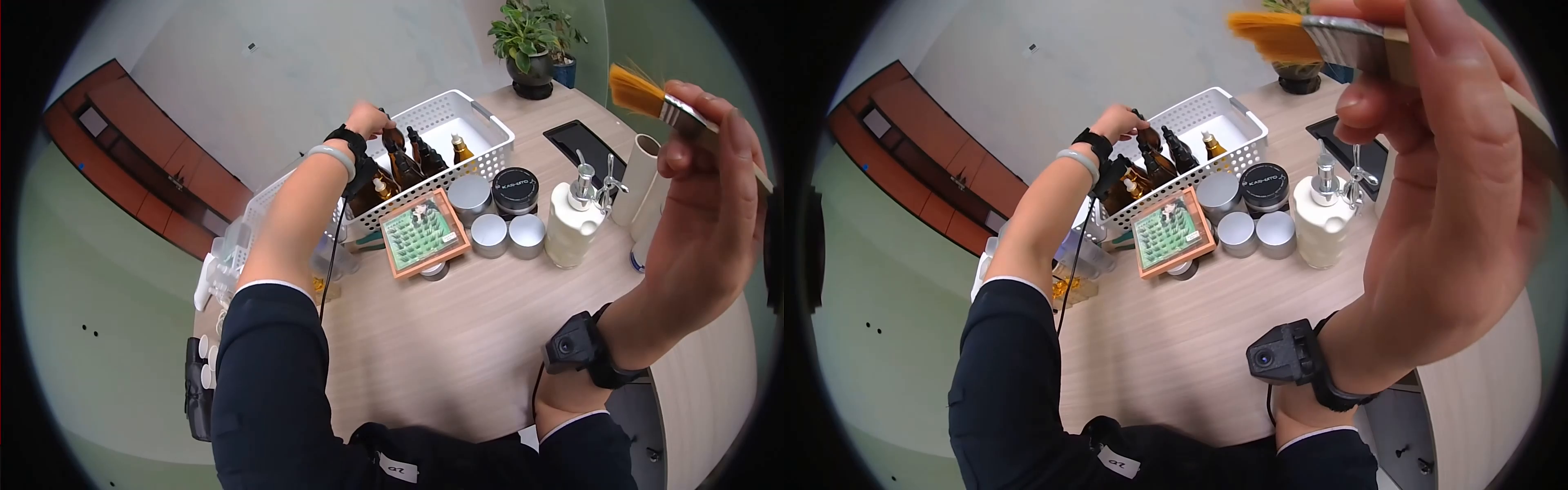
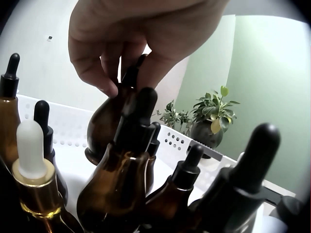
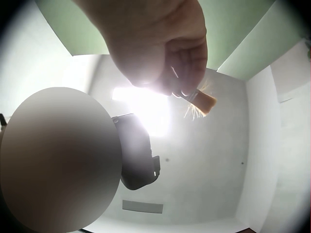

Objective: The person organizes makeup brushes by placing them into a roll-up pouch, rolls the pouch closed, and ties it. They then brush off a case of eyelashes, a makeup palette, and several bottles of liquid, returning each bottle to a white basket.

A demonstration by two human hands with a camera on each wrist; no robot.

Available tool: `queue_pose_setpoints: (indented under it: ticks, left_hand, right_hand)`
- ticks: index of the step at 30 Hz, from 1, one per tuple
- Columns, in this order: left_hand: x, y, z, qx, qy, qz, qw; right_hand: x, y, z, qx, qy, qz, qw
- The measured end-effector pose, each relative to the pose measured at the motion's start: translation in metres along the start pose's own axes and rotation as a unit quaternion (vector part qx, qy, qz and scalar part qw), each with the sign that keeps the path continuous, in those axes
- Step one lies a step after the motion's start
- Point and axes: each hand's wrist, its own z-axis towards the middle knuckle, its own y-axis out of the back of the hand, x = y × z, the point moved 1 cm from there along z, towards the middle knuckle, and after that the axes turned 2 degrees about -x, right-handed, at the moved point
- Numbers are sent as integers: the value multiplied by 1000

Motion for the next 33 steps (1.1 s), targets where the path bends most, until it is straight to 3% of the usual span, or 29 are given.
queue_pose_setpoints:
  ticks: [8, 18, 21, 23, 24, 26, 28, 29, 30, 33]
  left_hand:
    - [15, -18, 22, 49, 98, 61, 992]
    - [15, -16, 17, 70, 112, 41, 990]
    - [2, -8, 12, 40, 50, 97, 993]
    - [-12, 1, 3, -37, -145, 158, 976]
    - [-17, 2, -2, -38, -145, 159, 976]
    - [-43, -1, -46, 2, -270, 187, 944]
    - [-52, -13, -65, 93, -308, 227, 919]
    - [-51, -19, -69, 120, -283, 228, 924]
    - [-50, -25, -74, 110, -320, 260, 904]
    - [-43, -42, -74, 101, -333, 314, 884]
  right_hand:
    - [1, 3, -2, 29, 7, -4, 1000]
    - [1, 0, -1, 24, 15, -9, 1000]
    - [-3, 2, -1, 14, 28, -19, 999]
    - [-2, 1, 0, 12, 30, -18, 999]
    - [-2, 1, -1, 10, 32, -17, 999]
    - [-1, 1, 0, 17, 35, -17, 999]
    - [0, 2, -1, 25, 37, -13, 999]
    - [0, 2, -1, 15, 25, -6, 1000]
    - [1, 3, -1, 5, 14, 0, 1000]
    - [5, 3, -1, 7, 4, 25, 1000]
